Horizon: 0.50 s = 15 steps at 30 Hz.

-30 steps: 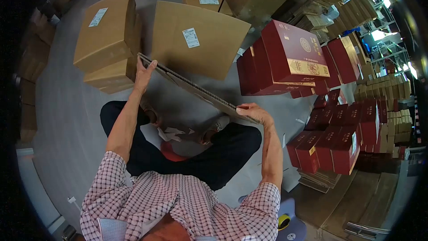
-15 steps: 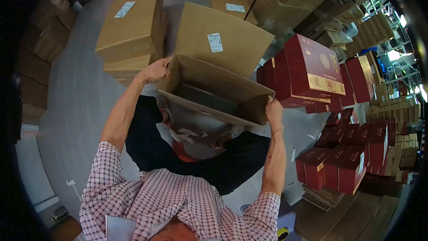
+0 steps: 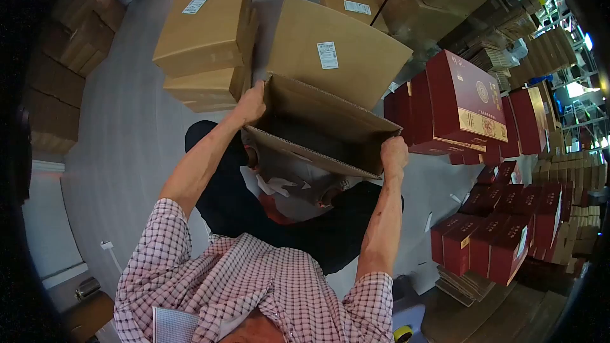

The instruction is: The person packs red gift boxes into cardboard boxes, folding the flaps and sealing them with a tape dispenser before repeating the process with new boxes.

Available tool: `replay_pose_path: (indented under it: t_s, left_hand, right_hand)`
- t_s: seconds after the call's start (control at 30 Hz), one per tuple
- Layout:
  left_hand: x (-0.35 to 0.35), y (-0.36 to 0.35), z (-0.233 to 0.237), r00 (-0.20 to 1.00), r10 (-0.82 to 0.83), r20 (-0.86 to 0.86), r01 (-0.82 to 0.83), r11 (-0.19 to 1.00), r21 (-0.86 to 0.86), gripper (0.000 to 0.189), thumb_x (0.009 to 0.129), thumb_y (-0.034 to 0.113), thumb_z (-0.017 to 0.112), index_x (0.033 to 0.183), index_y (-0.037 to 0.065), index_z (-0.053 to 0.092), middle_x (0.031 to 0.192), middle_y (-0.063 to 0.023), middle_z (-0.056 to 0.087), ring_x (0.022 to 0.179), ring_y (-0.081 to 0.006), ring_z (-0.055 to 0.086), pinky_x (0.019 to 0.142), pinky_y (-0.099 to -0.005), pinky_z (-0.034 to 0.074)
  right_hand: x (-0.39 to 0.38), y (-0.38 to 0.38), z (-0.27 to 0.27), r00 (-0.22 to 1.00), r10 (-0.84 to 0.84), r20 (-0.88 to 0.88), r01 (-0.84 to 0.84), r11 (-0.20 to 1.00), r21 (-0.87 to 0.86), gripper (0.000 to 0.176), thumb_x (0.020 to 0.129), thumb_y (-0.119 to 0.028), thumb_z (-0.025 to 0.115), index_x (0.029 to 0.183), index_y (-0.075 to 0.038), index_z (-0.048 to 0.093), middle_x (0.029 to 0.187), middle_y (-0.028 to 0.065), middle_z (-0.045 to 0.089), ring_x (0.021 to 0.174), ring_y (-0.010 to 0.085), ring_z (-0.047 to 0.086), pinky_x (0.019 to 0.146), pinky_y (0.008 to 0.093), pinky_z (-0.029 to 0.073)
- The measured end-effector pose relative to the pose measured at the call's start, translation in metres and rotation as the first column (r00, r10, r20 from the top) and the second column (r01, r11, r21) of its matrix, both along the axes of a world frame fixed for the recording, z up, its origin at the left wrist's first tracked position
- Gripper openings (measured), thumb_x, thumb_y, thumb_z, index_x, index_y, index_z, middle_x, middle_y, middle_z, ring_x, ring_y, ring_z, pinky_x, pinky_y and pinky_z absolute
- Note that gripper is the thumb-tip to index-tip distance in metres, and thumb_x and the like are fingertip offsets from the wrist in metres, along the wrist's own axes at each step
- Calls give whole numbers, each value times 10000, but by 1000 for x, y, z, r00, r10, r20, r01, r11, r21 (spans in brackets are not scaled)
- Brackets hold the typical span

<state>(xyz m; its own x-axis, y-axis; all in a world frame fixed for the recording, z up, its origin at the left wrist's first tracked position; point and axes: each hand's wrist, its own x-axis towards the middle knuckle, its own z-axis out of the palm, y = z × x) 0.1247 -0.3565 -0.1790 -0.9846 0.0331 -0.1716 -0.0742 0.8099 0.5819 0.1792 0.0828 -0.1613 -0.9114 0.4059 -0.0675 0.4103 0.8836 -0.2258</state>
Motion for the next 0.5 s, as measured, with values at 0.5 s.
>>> replay_pose_path:
  t_s: [0.5]
  left_hand:
    - [-36, 20, 47, 665, 234, 710, -413, 906, 88, 647, 900, 149, 624, 1479, 39, 357, 1573, -210, 377, 1477, -428, 374, 1138, -772, 291]
  right_hand:
    - [-14, -65, -22, 979, 191, 76, -205, 943, 262, 257, 972, -195, 574, 955, -11, 753, 971, 185, 780, 929, 369, 774, 789, 481, 629]
